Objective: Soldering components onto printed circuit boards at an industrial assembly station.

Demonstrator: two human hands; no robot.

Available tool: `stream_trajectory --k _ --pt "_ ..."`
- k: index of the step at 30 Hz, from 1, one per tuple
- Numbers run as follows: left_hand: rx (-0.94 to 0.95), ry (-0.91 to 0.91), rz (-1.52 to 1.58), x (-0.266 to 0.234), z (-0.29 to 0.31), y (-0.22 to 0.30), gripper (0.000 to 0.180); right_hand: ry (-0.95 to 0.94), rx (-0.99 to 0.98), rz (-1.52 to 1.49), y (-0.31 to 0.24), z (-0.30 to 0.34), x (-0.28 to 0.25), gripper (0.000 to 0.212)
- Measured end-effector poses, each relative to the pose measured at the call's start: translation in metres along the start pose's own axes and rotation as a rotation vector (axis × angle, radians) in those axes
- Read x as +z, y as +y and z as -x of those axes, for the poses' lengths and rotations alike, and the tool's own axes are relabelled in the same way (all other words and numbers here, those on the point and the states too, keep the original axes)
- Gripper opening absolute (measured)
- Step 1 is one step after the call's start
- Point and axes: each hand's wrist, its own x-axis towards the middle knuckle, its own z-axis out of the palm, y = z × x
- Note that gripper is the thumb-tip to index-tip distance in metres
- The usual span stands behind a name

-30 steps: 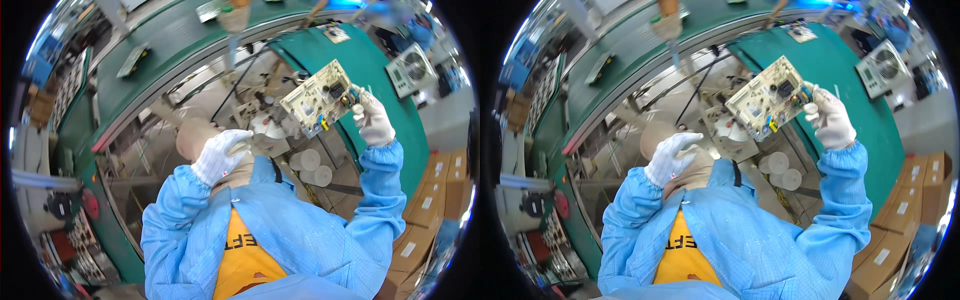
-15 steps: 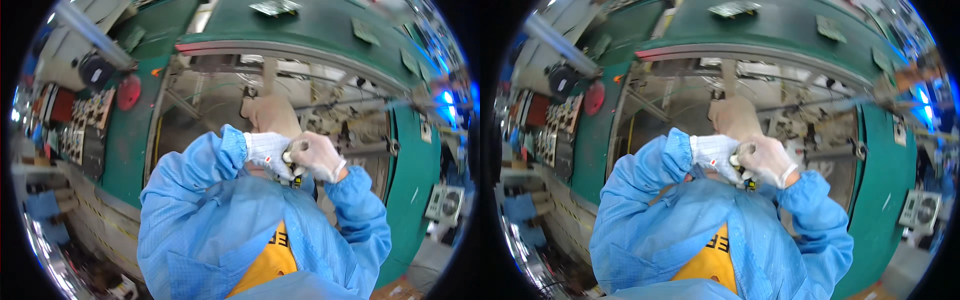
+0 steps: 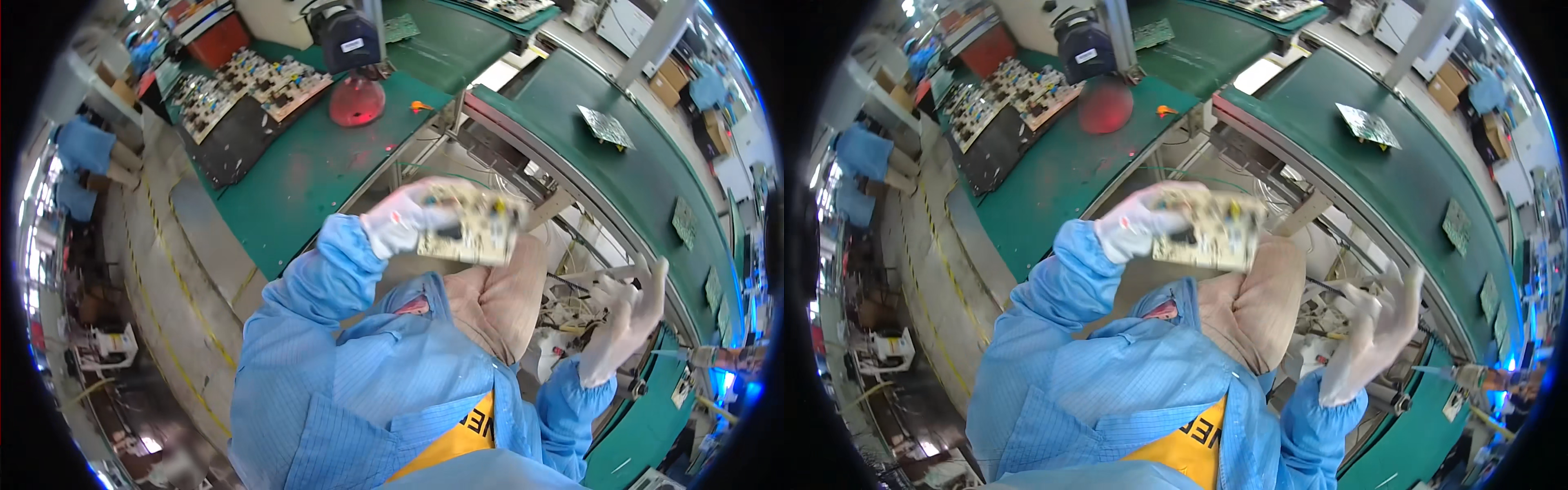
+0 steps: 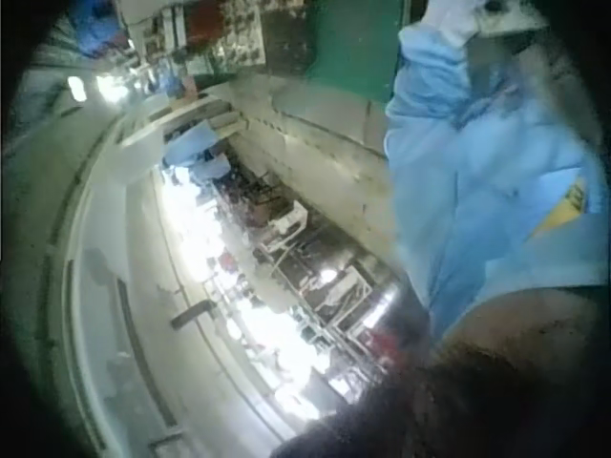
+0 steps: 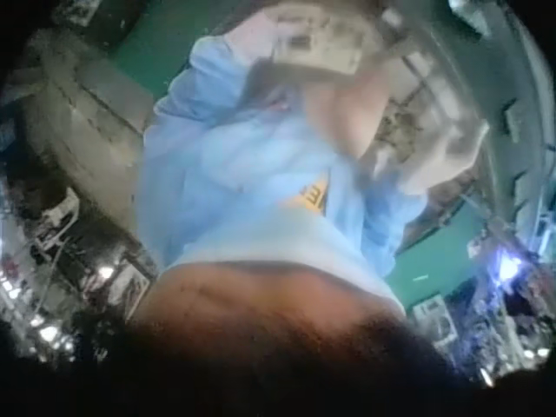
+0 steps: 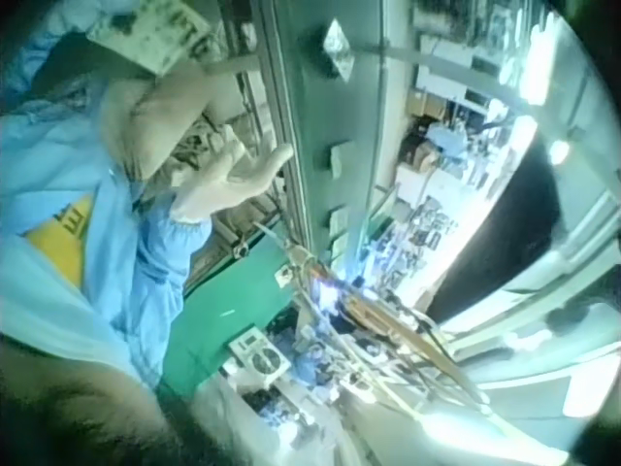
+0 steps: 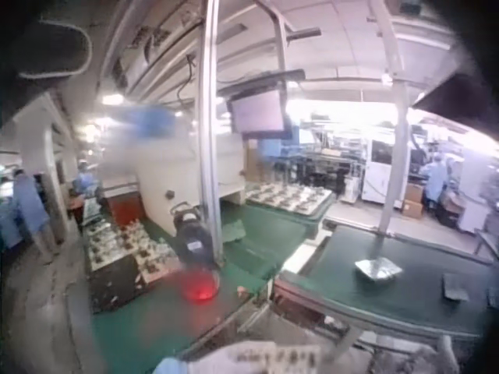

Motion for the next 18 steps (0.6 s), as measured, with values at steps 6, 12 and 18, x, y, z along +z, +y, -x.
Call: stream_trajectory --k 6,12,18 --pt "0.328 0.276 0.226 -0.062 0.017 0.007 0.042 0.043 -0.057 0.143 0.007 0.008 -0.016 0.047" --pt "0.441 0.412 0.224 -0.055 0.033 0.028 0.039 -0.016 -0.174 0.296 0.033 0.009 -0.03 0.041" --pt "0.455 0.51 0.196 -0.066 0.046 0.046 0.034 -0.053 -0.2 0.353 0.047 0.01 -0.038 0.034"
